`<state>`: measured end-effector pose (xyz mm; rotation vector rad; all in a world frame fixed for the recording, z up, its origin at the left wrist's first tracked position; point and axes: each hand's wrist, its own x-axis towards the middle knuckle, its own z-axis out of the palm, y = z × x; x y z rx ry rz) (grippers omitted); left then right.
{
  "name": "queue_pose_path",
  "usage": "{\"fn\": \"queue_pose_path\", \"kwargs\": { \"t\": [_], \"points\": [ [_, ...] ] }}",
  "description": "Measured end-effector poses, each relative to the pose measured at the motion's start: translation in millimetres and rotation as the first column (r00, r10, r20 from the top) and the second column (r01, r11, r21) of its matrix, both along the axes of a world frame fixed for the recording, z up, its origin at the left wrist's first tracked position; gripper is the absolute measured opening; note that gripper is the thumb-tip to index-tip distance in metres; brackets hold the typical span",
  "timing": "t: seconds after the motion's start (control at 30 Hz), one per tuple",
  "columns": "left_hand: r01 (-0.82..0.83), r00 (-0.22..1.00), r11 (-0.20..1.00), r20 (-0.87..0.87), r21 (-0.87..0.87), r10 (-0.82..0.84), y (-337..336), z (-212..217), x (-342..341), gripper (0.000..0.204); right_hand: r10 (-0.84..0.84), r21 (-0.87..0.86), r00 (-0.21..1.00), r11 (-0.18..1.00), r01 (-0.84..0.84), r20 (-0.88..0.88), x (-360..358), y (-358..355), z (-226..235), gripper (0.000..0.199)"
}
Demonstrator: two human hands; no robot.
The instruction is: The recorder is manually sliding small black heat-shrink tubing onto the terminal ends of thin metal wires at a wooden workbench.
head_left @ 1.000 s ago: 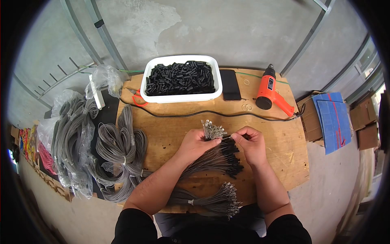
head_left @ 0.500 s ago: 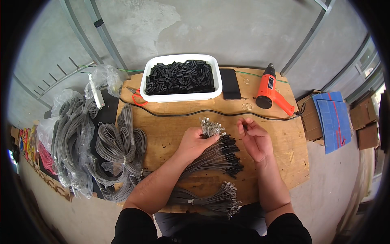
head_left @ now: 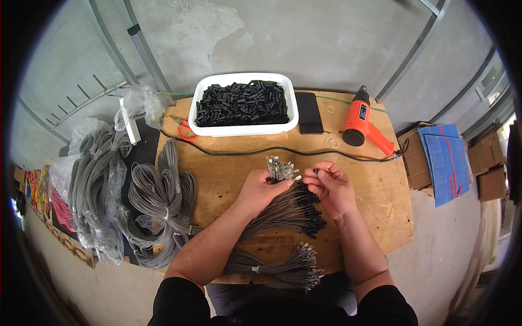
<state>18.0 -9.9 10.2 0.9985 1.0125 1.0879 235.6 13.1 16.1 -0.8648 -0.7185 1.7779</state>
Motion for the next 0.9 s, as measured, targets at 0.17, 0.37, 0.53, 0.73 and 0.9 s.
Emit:
{"fn": "queue_pose_path", "kwargs": {
  "t": [0.17, 0.37, 0.53, 0.73, 0.9],
  "points": [
    [0.039, 0.999, 0.999, 0.026, 0.003, -0.039, 0, -1, -2, 0.016, 0.049, 0.093, 0.978, 0.993, -0.069, 0.203, -3, -7, -1, 0.016],
    [0.054, 0.997, 0.998, 0.046, 0.012, -0.054, 0, -2, -2, 0.017, -0.004, 0.232, 0.957, 0.971, -0.066, 0.288, -8, -11, -4, 0.018],
    [0.066, 0.998, 0.998, 0.019, -0.005, -0.066, 0, 0, -1, 0.016, -0.007, 0.278, 0.953, 0.957, -0.081, 0.303, -7, -10, -7, 0.020],
    [0.116, 0.993, 0.993, -0.022, -0.017, -0.117, 1, -3, -3, 0.016, -0.020, 0.297, 0.974, 0.954, -0.049, 0.226, -9, -11, -5, 0.016],
    [0.125, 0.991, 0.992, -0.039, -0.024, -0.126, 1, -2, -3, 0.018, -0.018, 0.289, 0.971, 0.956, -0.054, 0.240, -8, -10, -9, 0.012]
  ]
}}
